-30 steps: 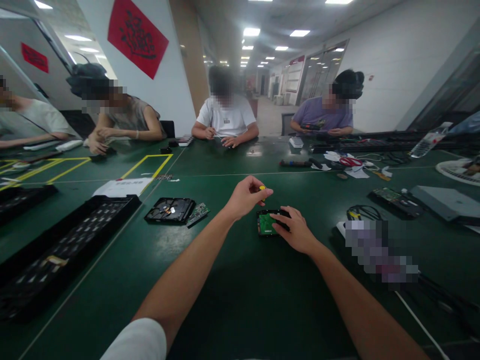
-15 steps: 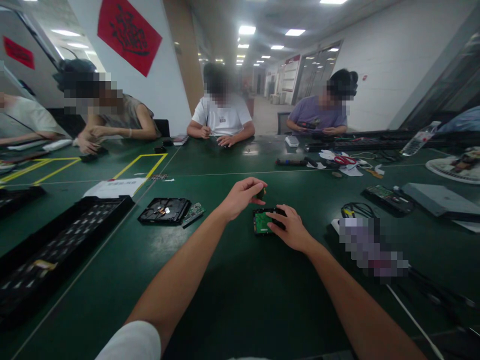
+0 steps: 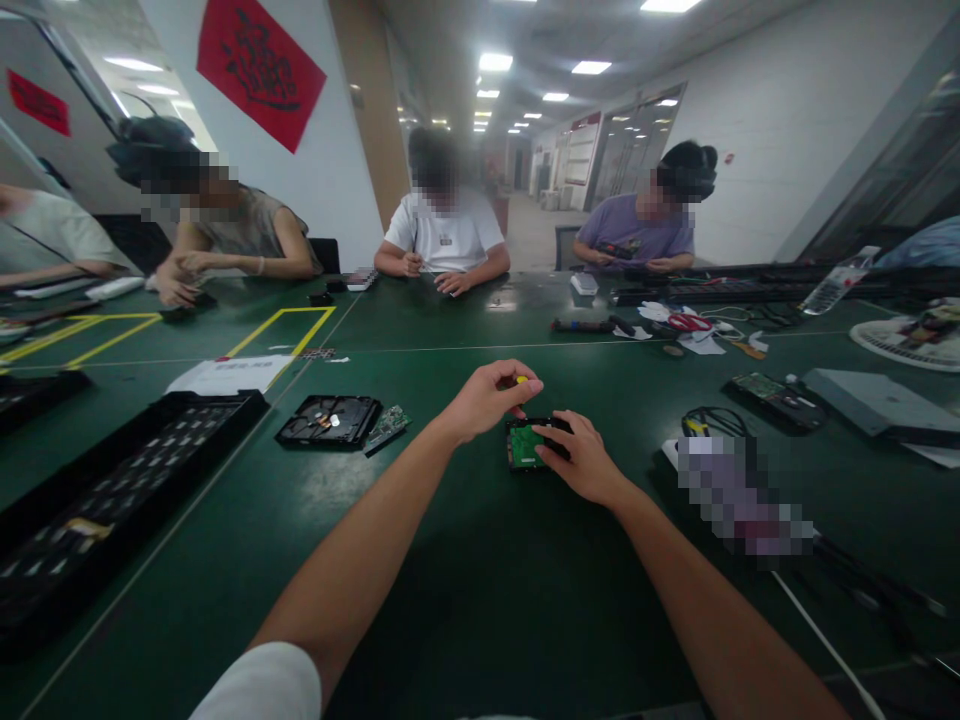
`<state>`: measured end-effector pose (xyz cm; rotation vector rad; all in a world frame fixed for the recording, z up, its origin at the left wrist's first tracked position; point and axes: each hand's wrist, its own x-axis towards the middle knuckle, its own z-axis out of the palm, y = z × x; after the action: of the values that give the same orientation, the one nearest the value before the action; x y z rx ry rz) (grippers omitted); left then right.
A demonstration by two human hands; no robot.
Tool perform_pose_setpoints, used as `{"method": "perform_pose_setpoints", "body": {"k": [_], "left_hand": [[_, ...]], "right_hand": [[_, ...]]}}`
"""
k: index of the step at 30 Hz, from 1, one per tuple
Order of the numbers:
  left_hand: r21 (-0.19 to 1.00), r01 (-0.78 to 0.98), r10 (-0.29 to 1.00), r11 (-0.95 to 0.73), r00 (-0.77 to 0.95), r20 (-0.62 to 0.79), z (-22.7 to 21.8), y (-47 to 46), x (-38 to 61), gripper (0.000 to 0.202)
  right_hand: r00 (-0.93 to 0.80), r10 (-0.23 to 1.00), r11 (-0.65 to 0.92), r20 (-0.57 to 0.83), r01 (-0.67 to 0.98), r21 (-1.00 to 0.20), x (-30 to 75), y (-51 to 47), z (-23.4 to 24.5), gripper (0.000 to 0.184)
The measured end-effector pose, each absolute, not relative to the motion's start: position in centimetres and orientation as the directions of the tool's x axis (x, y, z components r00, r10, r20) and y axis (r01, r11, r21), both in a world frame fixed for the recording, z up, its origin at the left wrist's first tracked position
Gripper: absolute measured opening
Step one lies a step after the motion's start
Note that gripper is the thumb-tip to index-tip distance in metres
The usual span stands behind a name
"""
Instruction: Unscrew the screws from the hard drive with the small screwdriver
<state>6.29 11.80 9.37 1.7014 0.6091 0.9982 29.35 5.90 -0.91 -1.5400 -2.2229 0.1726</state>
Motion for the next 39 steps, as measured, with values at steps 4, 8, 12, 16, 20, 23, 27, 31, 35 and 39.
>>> {"method": "perform_pose_setpoints", "body": {"k": [4,8,12,16,20,23,27,31,35,39], "left_hand": [[0.961,-0.131,0.809,-0.242,0.520,0.274,9.32,11.91,6.17,0.038],[0.964,-0.243,0.824,-0.111,0.519,0.226,9.33,11.99,6.16,0.036],[0.974,-0.141,0.875,-0.180,0.429,0.224,9.28,11.99,6.18,0.033],[0.969,-0.122,0.879,-0.216,0.407,0.247,9.24,11.87,6.30,0.036],[0.957,-0.124,0.833,-0.261,0.472,0.289,9.29,11.85,6.36,0.035],[0.961,-0.104,0.832,-0.257,0.481,0.275,9.30,11.94,6.30,0.034],[0.971,-0.165,0.850,-0.173,0.473,0.231,9.31,12.05,6.22,0.036],[0.972,-0.148,0.890,-0.184,0.395,0.229,9.27,12.06,6.21,0.035],[0.973,-0.071,0.921,-0.218,0.316,0.229,9.21,11.93,6.25,0.040],[0.971,-0.096,0.899,-0.218,0.368,0.238,9.29,11.87,6.27,0.035]], "right_hand": [[-0.287,0.919,0.370,0.270,0.866,-0.338,29.37,5.93,-0.97,0.045],[-0.282,0.924,0.362,0.258,0.864,-0.350,29.32,5.90,-0.91,0.045],[-0.276,0.925,0.358,0.260,0.861,-0.362,29.24,5.79,-0.75,0.045],[-0.269,0.927,0.353,0.260,0.860,-0.368,29.22,5.73,-0.70,0.045],[-0.279,0.926,0.359,0.255,0.860,-0.363,29.25,5.76,-0.64,0.046],[-0.276,0.930,0.351,0.245,0.864,-0.360,29.29,5.77,-0.62,0.046],[-0.279,0.928,0.354,0.247,0.866,-0.353,29.31,5.77,-0.74,0.047],[-0.275,0.925,0.358,0.262,0.863,-0.357,29.25,5.77,-0.80,0.046],[-0.269,0.926,0.354,0.264,0.862,-0.363,29.23,5.75,-0.75,0.045],[-0.276,0.923,0.362,0.269,0.860,-0.360,29.24,5.75,-0.77,0.045]]}}
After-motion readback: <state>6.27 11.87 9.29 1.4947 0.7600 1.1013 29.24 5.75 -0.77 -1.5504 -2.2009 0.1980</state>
